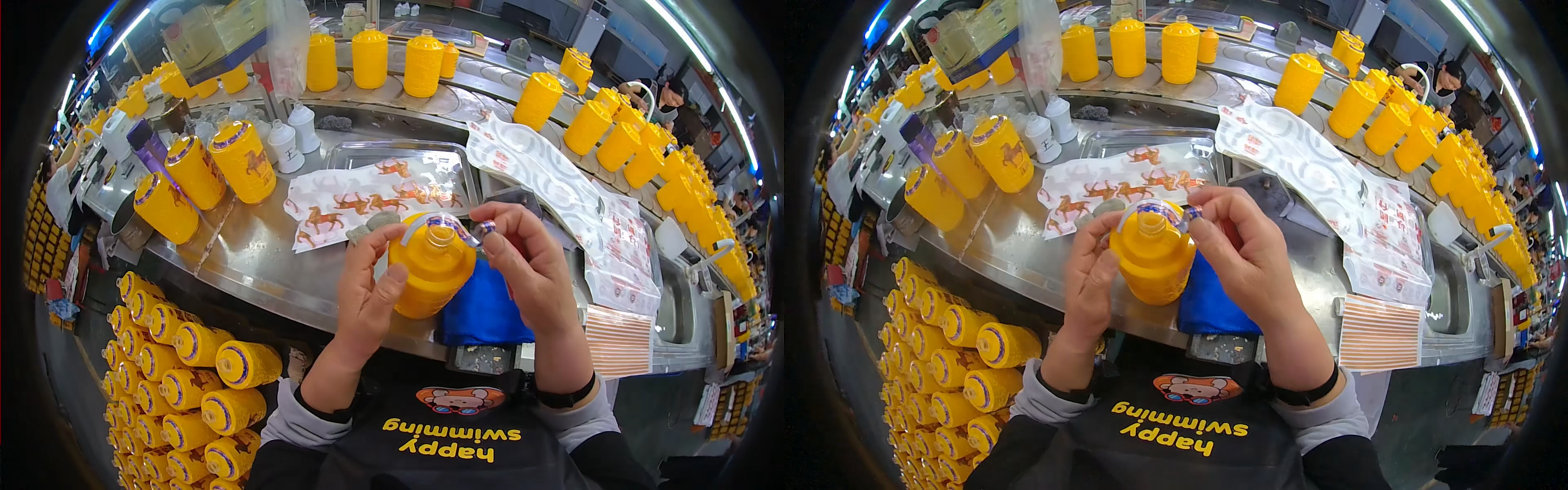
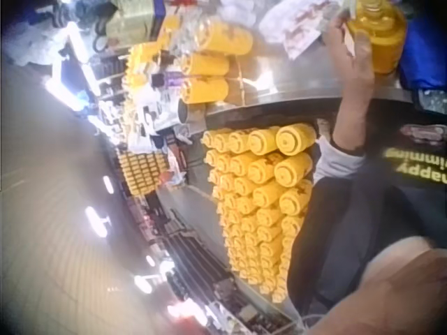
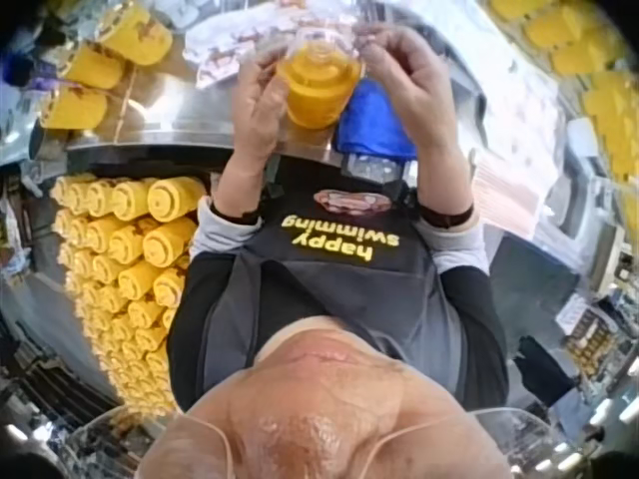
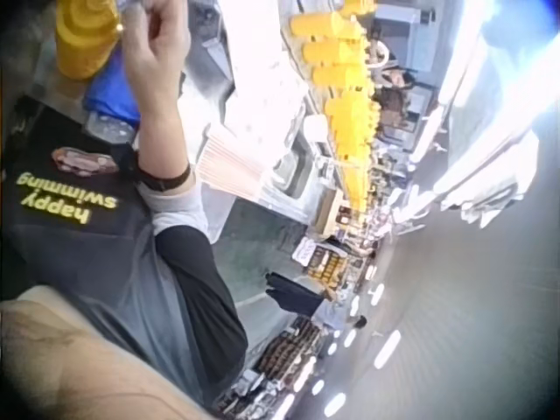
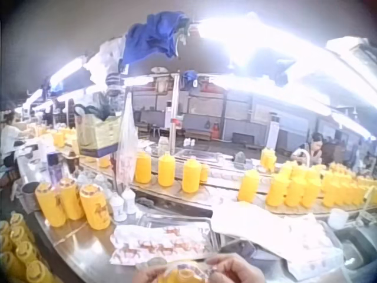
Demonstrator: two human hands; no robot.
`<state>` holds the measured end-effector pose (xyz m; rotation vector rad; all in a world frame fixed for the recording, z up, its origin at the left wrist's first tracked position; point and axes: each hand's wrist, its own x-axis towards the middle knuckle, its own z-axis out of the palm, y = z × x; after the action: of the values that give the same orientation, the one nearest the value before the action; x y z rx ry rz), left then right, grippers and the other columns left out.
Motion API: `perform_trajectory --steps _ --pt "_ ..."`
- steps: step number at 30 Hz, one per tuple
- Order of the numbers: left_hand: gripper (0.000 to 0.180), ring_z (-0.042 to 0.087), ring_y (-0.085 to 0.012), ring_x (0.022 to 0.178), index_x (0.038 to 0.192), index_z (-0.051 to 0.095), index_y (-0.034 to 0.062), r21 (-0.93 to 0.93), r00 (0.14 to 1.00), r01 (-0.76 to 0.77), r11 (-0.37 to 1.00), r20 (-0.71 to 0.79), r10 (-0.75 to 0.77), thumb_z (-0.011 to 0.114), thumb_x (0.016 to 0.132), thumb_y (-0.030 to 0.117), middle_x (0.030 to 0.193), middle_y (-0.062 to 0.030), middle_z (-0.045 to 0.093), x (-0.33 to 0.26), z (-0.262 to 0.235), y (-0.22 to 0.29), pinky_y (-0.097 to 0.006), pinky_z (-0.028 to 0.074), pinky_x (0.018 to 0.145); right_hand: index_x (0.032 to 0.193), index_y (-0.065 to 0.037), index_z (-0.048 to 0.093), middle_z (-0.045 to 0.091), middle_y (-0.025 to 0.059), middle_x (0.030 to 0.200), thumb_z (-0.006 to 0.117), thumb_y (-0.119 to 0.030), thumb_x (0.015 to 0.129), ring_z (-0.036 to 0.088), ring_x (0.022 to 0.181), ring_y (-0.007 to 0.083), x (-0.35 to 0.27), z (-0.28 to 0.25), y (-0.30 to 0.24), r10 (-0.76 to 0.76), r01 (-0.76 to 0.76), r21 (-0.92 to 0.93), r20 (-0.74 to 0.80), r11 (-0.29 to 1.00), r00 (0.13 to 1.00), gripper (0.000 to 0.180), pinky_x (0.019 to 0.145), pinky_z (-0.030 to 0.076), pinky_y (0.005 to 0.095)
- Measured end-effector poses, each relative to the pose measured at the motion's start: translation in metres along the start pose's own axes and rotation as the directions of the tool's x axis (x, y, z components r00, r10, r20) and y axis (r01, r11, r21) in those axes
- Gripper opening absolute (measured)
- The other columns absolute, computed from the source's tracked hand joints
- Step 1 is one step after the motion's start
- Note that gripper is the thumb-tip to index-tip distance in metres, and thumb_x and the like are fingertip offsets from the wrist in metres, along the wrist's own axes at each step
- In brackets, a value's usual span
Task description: Applying decorative adhesive labels and protective red seals to yellow liquor bottles on an assembly line.
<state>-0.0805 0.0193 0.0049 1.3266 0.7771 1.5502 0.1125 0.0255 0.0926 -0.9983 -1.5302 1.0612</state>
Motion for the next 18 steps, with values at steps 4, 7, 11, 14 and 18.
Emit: perform_trajectory --steps 4,7,11,14,18 --pt "0.049 0.047 -0.0230 0.117 0.129 0.048 0.0013 0.104 1.000 -0.025 0.994 -0.010 0.026 0.063 0.087 0.023 0.124 -0.0122 0.053 0.014 0.002 0.004 -0.037 0.032 0.104 0.088 -0.003 0.053 0.057 0.0032 0.112 0.062 -0.009 0.091 0.039 0.072 0.0004 -0.004 -0.004 0.000 0.004 -0.004 0.058 -0.015 0.998 1.000 0.011 0.065 0.037 0.0169" --pt "0.046 0.047 -0.0275 0.114 0.125 0.052 0.0035 0.328 0.986 -0.167 0.930 0.078 0.150 0.063 0.084 0.021 0.120 -0.0143 0.054 0.025 0.001 0.015 -0.038 0.032 0.103 0.088 -0.006 0.054 0.056 0.0093 0.121 0.060 -0.014 0.093 0.044 0.066 -0.0014 -0.001 -0.005 -0.005 -0.031 0.031 0.027 0.009 0.999 0.999 0.012 0.050 0.034 0.0127" --pt "0.034 0.047 -0.0312 0.110 0.114 0.060 0.0058 0.442 0.979 -0.184 0.878 0.159 0.125 0.063 0.083 0.020 0.116 -0.0165 0.056 0.032 0.000 0.030 -0.039 0.033 0.100 0.091 -0.004 0.055 0.053 0.0054 0.118 0.063 -0.012 0.093 0.042 0.078 0.0010 0.002 -0.006 -0.012 -0.025 0.019 0.129 0.046 0.991 0.999 0.011 0.070 0.038 0.0165" --pt "0.020 0.047 -0.0315 0.107 0.100 0.065 0.0069 0.564 0.975 -0.222 0.795 0.141 0.172 0.062 0.083 0.017 0.113 -0.0174 0.056 0.034 0.000 0.039 -0.039 0.035 0.095 0.092 -0.004 0.055 0.052 0.0068 0.119 0.062 -0.013 0.093 0.044 0.086 0.0035 0.004 -0.006 -0.015 -0.025 0.011 0.221 0.059 0.975 0.998 0.012 0.076 0.039 0.0189" --pt "0.011 0.048 -0.0295 0.101 0.092 0.065 0.0053 0.559 0.946 -0.310 0.769 0.103 0.307 0.061 0.085 0.011 0.106 -0.0150 0.058 0.032 -0.004 0.049 -0.038 0.035 0.091 0.093 -0.004 0.055 0.052 0.0071 0.120 0.061 -0.015 0.094 0.045 0.092 0.0051 0.005 -0.011 -0.014 0.011 -0.036 0.258 0.095 0.965 0.995 0.012 0.081 0.039 0.0211"
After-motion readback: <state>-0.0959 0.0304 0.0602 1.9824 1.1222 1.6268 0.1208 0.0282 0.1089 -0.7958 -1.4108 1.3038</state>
